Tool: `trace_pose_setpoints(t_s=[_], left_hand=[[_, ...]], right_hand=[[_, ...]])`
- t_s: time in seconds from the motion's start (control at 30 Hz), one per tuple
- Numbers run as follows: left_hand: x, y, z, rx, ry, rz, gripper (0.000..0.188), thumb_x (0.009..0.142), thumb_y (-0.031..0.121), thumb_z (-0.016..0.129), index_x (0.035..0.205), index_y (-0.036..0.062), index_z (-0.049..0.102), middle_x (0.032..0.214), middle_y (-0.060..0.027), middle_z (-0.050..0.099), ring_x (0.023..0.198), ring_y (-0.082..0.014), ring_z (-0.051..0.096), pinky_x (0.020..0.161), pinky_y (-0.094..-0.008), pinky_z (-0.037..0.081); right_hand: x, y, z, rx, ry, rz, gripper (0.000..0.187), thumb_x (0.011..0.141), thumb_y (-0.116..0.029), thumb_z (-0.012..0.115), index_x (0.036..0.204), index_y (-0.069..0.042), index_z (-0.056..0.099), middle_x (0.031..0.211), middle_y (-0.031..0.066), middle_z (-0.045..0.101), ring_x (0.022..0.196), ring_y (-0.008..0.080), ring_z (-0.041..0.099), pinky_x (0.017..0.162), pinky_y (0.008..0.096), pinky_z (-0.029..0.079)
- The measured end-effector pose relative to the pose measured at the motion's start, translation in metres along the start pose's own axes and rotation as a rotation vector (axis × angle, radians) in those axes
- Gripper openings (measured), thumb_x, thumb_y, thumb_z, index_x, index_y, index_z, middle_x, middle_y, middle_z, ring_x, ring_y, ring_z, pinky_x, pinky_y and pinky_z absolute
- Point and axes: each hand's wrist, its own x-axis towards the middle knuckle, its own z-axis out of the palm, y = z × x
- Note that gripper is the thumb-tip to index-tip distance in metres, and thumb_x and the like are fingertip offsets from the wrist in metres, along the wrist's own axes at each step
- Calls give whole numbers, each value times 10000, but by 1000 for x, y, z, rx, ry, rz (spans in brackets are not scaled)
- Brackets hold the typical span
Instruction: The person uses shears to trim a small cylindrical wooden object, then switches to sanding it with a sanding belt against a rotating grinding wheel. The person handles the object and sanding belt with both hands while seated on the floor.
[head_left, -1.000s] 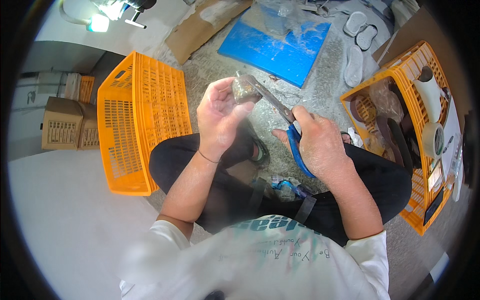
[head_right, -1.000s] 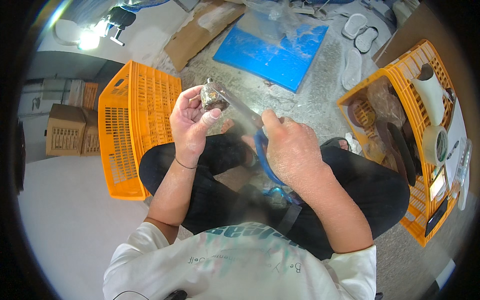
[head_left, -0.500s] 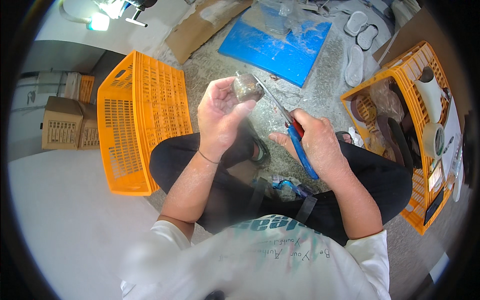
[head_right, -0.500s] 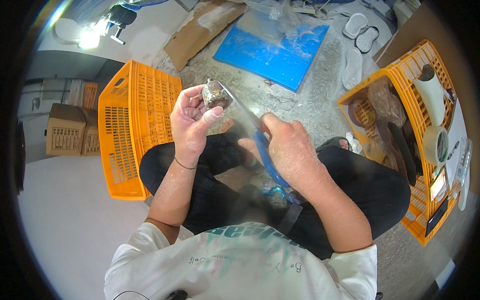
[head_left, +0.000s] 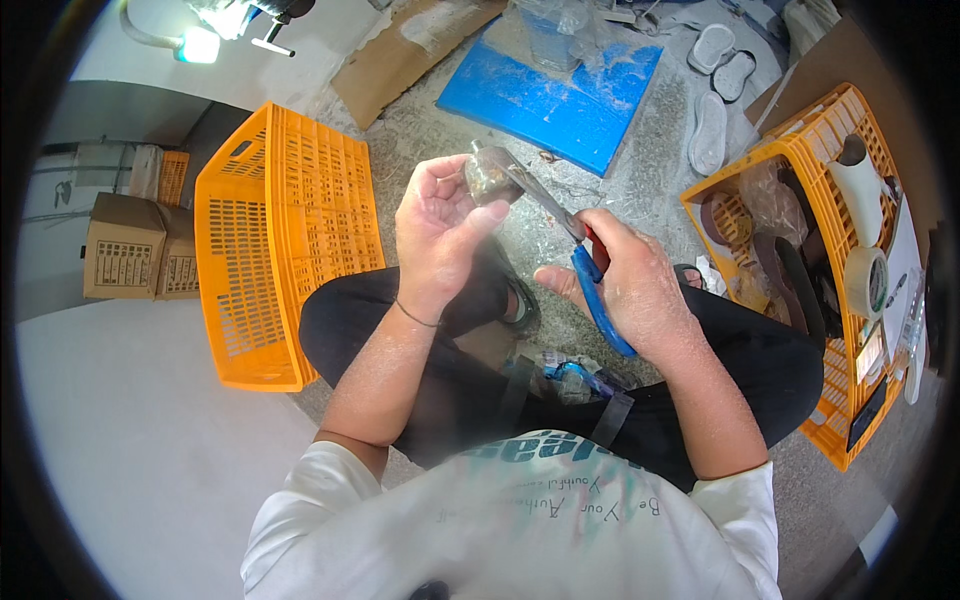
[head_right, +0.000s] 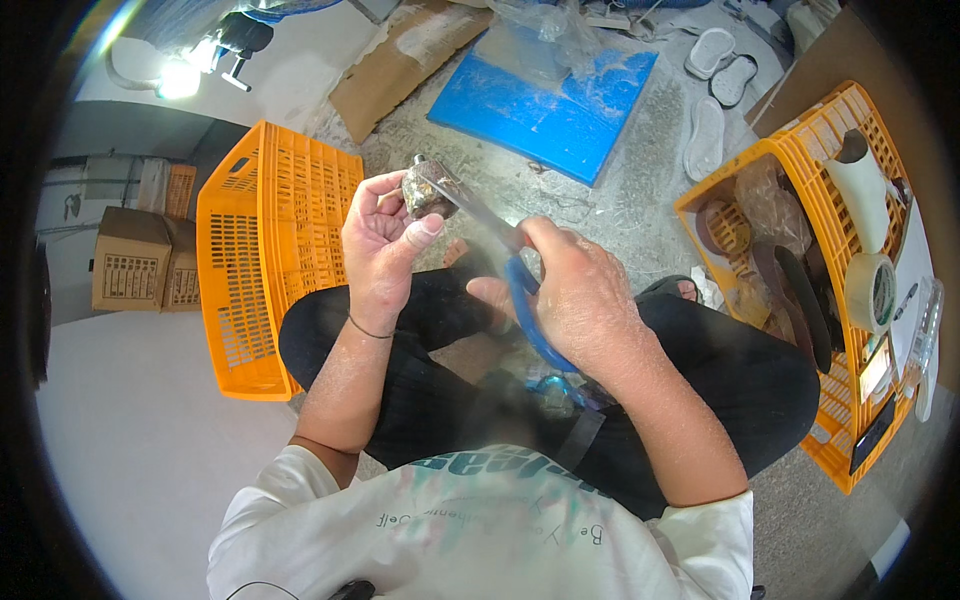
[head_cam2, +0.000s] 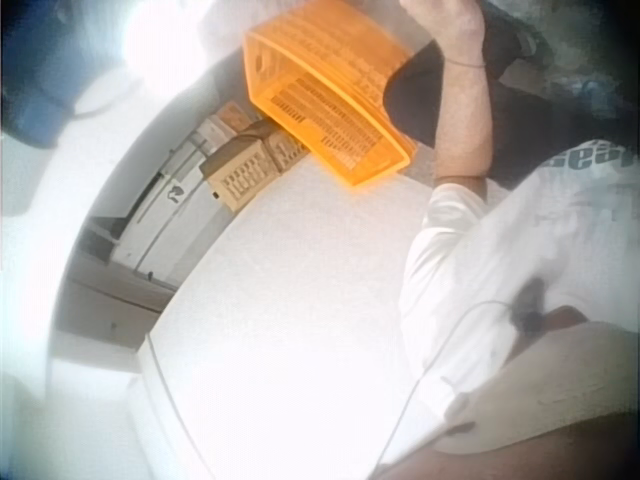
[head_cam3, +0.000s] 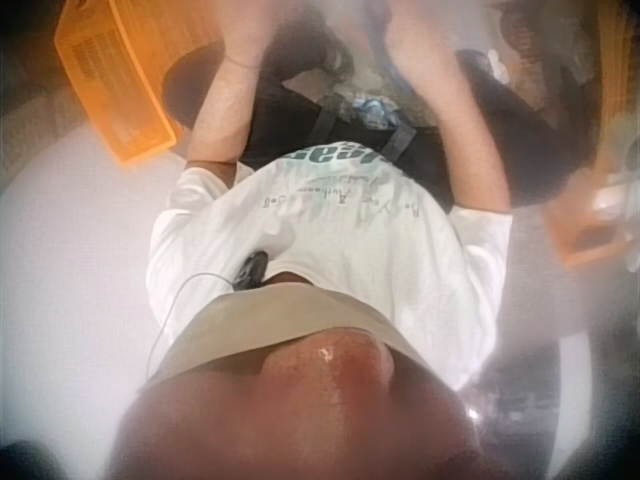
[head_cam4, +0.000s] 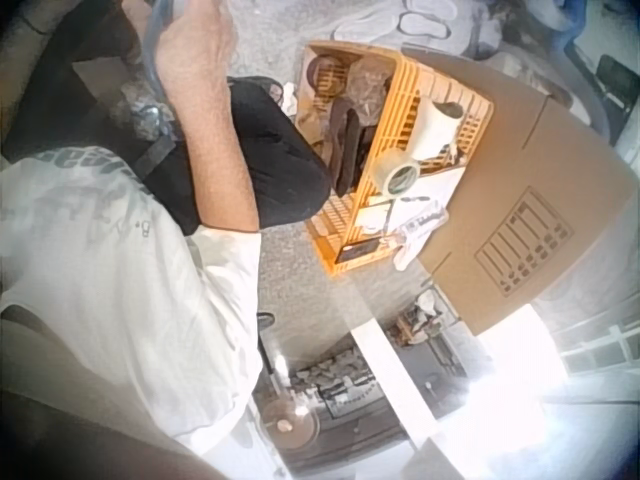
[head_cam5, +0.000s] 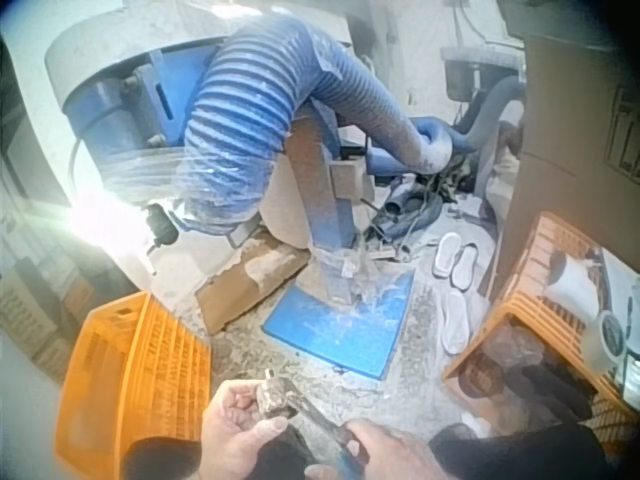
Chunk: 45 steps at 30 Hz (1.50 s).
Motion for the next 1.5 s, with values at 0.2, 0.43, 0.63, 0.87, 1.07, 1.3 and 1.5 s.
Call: trace_pose_setpoints(t_s=[0.2, 0.43, 0.63, 0.87, 1.07, 1.3, 1.5], left_hand=[[1, 5, -2, 78, -41, -32, 501, 811, -104, 725, 1250, -40, 491, 1193, -140, 613, 1098, -188, 629, 971, -324, 515], [1, 10, -1, 120, -25, -85, 496, 806, -88, 739, 1243, -45, 508, 1144, -124, 637, 1026, -176, 658, 919, -306, 531], [2, 6, -1, 117, -7, -76, 480, 810, -73, 743, 1228, -34, 511, 1147, -126, 637, 1034, -174, 652, 911, -304, 530], [1, -1, 0, 3, -9, -92, 454, 824, -66, 716, 1223, -16, 506, 1190, -141, 628, 1083, -191, 640, 952, -322, 520], [0, -7, 3, -138, -5, -86, 443, 836, -73, 682, 1232, -8, 494, 1211, -150, 622, 1112, -217, 634, 973, -360, 521], [3, -15, 2, -362, 4, -48, 475, 836, -68, 683, 1259, 3, 478, 1228, -149, 622, 1109, -230, 638, 973, -371, 523], [7, -6, -6, -284, -6, 35, 508, 820, -76, 699, 1268, 4, 474, 1228, -154, 625, 1109, -233, 637, 965, -370, 525]], right_hand=[[2, 12, 6, -240, 58, -103, 444, 845, -399, 752, 1003, -30, 561, 791, 234, 674, 797, 426, 689, 704, 491, 543], [1, 13, 8, -160, 61, -70, 408, 812, -308, 810, 855, -17, 527, 676, 215, 610, 697, 421, 653, 624, 457, 492], [3, 10, 4, -75, -18, -4, 402, 818, -361, 786, 881, -17, 588, 736, 219, 667, 766, 428, 682, 706, 475, 544], [6, 14, 5, 125, -60, 6, 404, 833, -360, 797, 871, -21, 582, 613, 83, 558, 557, 190, 588, 553, 330, 465], [4, 19, 1, 1014, -437, 301, 316, 932, -328, 698, 948, -32, 587, 619, -14, 500, 458, 54, 430, 428, 208, 323], [-10, 8, 10, 1451, -444, 390, 306, 969, -339, 638, 974, -35, 602, 619, -11, 473, 492, 70, 434, 453, 237, 335], [-3, 3, 0, 105, 94, 10, 631, 782, -474, 815, 1138, -17, 564, 884, 157, 625, 863, 318, 654, 789, 419, 527]])
